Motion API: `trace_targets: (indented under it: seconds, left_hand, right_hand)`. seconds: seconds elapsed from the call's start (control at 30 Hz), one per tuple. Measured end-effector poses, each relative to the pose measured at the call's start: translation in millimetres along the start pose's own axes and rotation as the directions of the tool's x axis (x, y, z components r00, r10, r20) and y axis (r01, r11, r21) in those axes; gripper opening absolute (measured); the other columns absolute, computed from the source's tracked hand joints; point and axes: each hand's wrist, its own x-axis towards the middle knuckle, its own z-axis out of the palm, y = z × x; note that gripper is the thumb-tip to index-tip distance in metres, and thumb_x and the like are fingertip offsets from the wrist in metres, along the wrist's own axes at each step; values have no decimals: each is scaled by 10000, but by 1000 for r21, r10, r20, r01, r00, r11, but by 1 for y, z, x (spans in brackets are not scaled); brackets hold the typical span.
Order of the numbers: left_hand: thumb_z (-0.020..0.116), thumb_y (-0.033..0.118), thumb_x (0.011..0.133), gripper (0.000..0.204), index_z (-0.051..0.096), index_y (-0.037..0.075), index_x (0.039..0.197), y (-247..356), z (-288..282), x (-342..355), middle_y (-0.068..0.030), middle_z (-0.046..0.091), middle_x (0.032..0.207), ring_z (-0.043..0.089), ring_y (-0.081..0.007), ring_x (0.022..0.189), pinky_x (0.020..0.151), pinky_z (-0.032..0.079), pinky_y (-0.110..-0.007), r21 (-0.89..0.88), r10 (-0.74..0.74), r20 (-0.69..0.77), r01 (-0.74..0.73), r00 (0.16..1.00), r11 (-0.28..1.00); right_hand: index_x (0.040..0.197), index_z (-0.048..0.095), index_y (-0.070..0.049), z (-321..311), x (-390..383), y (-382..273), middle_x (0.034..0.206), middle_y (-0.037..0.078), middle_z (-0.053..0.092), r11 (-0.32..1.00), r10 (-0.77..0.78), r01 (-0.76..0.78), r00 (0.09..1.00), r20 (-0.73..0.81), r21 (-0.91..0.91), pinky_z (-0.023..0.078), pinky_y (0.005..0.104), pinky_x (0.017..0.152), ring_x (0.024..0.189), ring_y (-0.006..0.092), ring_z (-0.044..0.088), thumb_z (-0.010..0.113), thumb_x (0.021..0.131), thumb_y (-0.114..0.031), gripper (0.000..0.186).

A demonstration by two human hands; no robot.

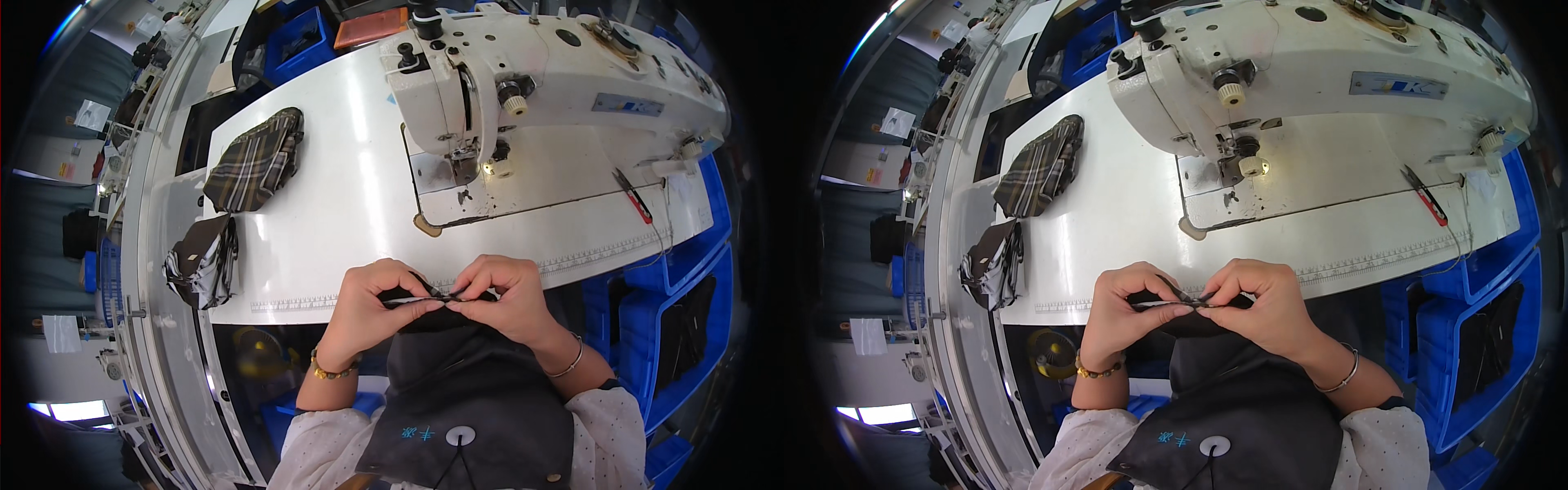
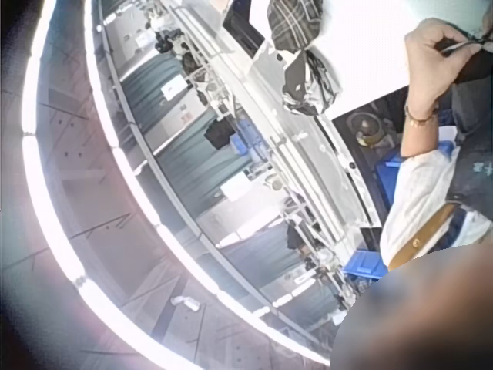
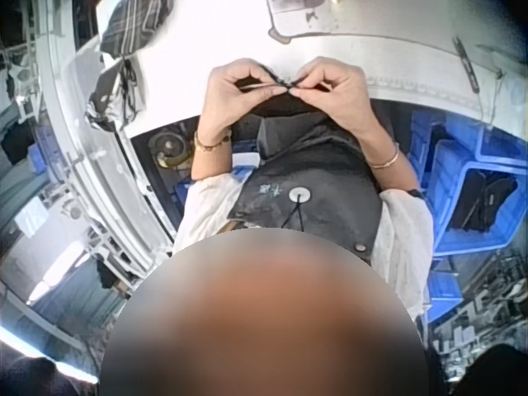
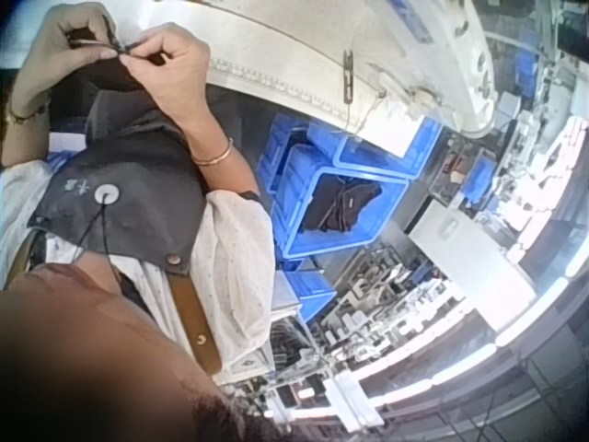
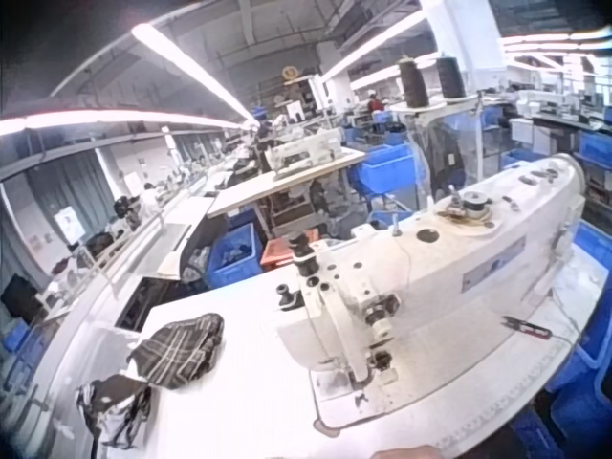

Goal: Sewing and assembling small fabric items using an industrial sewing machine.

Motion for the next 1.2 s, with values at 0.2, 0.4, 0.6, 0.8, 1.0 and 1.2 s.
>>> trace_targets:
  seconds: [0.2, 0.4, 0.6, 0.8, 1.0, 1.2]
  left_hand:
    - [841, -39, 717, 161, 688, 3, 741, -3, 0, -1, -62, 699, 809, 652, -108, 746, 681, 519, -239, -120, -47, -30, 43, 998, 992]
    - [845, -49, 714, 169, 684, -1, 728, -6, 0, -1, -59, 698, 802, 643, -94, 713, 648, 512, -226, -158, -57, -21, 53, 998, 986]
    - [841, -52, 720, 174, 675, -1, 718, -6, 0, -2, -49, 701, 802, 636, -82, 692, 635, 506, -215, -202, -43, -9, 41, 999, 979]
    - [866, 14, 719, 194, 681, 25, 774, 15, 4, 0, -38, 700, 772, 639, -94, 700, 679, 516, -225, -207, -195, -63, 179, 979, 962]
    - [878, 79, 692, 210, 726, 63, 835, 17, 7, 5, -28, 679, 714, 621, -176, 743, 691, 496, -286, 316, 152, 12, -148, 988, 937]
    - [853, 46, 706, 142, 738, 73, 785, 5, -2, 3, -12, 640, 664, 538, -164, 681, 630, 443, -295, 204, 114, -81, -95, 990, 974]
  right_hand:
    - [797, 716, 3, 0, 1, -2, 882, 102, 724, 998, -46, 45, 999, -23, -33, 517, 255, 706, 780, 142, 674, 818, 758, 12, 110]
    - [793, 717, 3, 0, 0, 2, 878, 103, 730, 999, -31, 31, 998, -50, -7, 524, 255, 708, 779, 137, 680, 819, 756, 10, 108]
    - [764, 697, 3, 4, -1, 4, 858, 90, 730, 997, 23, -18, 998, -64, 80, 524, 248, 701, 765, 124, 675, 814, 747, 20, 119]
    - [740, 677, 2, 6, -1, 11, 817, 74, 725, 989, 74, -62, 993, -88, 134, 521, 239, 690, 747, 99, 663, 812, 751, 20, 136]
    - [759, 680, -4, 10, 0, 5, 812, 68, 723, 995, 53, -45, 995, -81, 89, 512, 235, 679, 742, 92, 658, 806, 764, 8, 127]
    - [831, 701, -18, 2, 3, 1, 880, 62, 728, 965, -72, 85, 995, 62, -248, 508, 273, 664, 751, 166, 670, 777, 790, -40, 89]
